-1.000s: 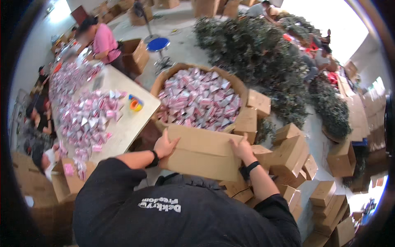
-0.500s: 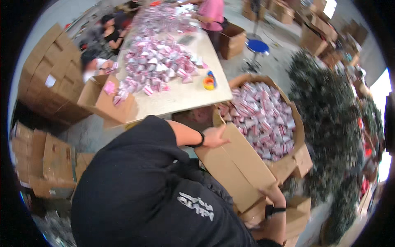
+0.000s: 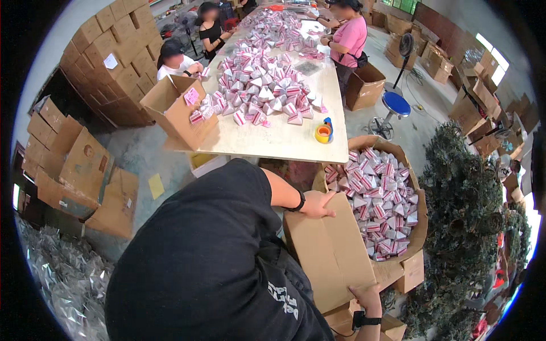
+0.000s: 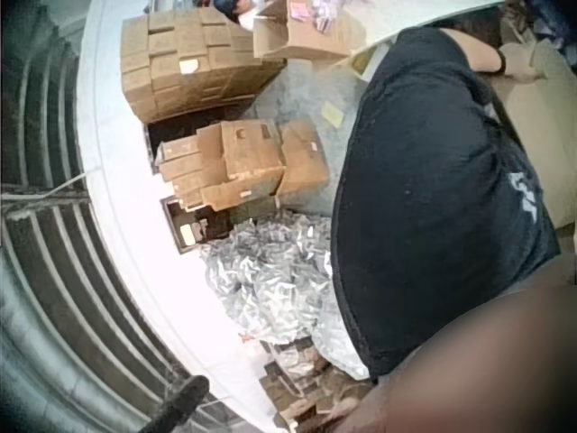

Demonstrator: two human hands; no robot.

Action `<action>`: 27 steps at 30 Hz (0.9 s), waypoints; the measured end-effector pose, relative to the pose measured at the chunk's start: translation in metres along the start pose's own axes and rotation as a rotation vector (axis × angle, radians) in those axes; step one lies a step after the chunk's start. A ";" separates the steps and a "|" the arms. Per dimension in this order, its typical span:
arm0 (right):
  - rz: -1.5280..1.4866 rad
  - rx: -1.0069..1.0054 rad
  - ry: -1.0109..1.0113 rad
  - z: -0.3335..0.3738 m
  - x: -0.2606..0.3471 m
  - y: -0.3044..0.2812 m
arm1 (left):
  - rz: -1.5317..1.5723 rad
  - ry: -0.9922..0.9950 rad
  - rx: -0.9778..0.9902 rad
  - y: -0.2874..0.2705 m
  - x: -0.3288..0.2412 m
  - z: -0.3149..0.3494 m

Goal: Packing small triangular boxes into larger cardboard cartons and sealing them with tape.

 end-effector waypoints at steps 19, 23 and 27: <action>-0.779 -0.133 0.608 -0.009 0.148 0.048 | 0.241 0.204 0.178 0.029 0.029 -0.076; -0.635 -0.244 0.649 -0.056 0.178 0.026 | 0.217 0.295 0.320 0.037 0.028 -0.077; -0.509 -0.361 0.757 -0.071 0.189 0.024 | 0.398 0.432 0.666 0.002 -0.002 -0.063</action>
Point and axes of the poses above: each hand's wrist, its own z-axis away from the middle knuckle, its own y-axis out of the palm, x = y × z, the point moved 6 cm from there along -z, towards the middle knuckle, and after that the axes turned 9 degrees about -x, right-handed, at the moved point
